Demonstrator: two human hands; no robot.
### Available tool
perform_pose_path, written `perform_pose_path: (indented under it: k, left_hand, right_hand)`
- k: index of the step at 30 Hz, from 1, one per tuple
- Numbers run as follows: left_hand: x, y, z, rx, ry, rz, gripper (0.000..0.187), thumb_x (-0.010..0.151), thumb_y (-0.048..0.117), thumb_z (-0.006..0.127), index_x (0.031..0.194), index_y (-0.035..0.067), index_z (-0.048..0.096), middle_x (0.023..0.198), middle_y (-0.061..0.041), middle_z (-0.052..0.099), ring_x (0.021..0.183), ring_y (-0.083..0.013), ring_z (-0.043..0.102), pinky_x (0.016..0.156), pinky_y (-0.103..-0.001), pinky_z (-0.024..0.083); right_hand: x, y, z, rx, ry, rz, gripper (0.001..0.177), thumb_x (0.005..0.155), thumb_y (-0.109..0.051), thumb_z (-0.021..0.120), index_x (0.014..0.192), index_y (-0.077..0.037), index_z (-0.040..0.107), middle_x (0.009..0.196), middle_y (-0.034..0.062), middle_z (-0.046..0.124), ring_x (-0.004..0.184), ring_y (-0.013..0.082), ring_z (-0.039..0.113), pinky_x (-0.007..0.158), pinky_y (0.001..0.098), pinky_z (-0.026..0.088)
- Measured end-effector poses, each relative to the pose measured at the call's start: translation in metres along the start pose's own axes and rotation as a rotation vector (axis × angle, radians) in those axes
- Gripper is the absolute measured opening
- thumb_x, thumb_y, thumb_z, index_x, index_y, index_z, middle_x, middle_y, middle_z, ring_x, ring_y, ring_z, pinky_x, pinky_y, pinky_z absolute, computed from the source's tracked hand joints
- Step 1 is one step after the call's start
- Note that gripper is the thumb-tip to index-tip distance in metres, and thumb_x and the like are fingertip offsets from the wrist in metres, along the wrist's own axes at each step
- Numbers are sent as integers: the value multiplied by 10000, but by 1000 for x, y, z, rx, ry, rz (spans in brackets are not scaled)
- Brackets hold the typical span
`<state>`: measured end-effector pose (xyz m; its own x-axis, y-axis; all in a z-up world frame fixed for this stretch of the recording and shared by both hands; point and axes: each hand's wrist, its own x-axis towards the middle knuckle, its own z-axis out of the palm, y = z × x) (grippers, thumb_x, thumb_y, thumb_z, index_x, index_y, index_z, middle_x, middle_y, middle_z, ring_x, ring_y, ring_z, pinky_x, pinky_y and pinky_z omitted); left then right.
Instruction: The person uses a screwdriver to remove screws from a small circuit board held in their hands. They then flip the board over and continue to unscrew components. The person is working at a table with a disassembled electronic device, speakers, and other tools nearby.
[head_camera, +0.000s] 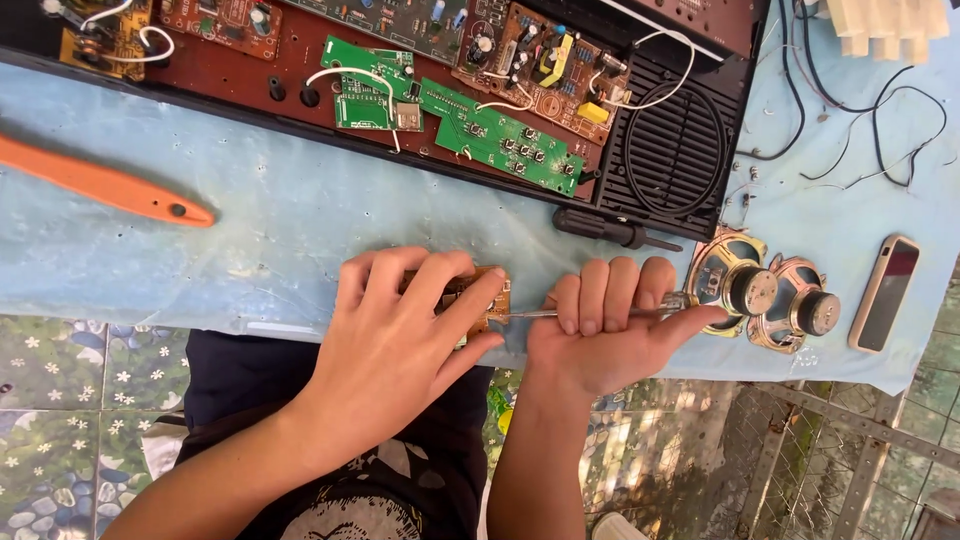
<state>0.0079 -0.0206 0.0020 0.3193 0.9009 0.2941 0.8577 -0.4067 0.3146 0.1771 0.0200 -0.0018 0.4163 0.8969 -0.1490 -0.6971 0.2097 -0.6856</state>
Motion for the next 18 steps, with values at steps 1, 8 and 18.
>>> perform_pose_path:
  k: [1, 8, 18]
  left_hand:
    - [0, 0, 0, 0, 0, 0, 432, 917, 522, 771, 1230, 263, 624, 1178, 31, 542, 1044, -233, 516, 821, -379, 419]
    - [0, 0, 1, -31, 43, -14, 374, 954, 500, 746, 1229, 267, 650, 1212, 70, 583, 1066, -219, 531, 819, -366, 401]
    - [2, -2, 3, -59, 56, -20, 359, 950, 484, 764, 1221, 270, 665, 1213, 96, 597, 1069, -207, 538, 823, -365, 393]
  right_hand:
    - [0, 0, 1, 0, 0, 0, 517, 906, -620, 474, 681, -176, 333, 498, -63, 159, 407, 46, 101, 324, 229, 83]
    - [0, 0, 6, -80, -22, 17, 524, 900, -636, 437, 683, -167, 353, 487, -48, 182, 398, 56, 102, 314, 236, 97]
    - [6, 0, 0, -43, -160, 11, 484, 945, -625, 401, 783, -186, 527, 526, -55, 217, 424, 54, 170, 343, 227, 160]
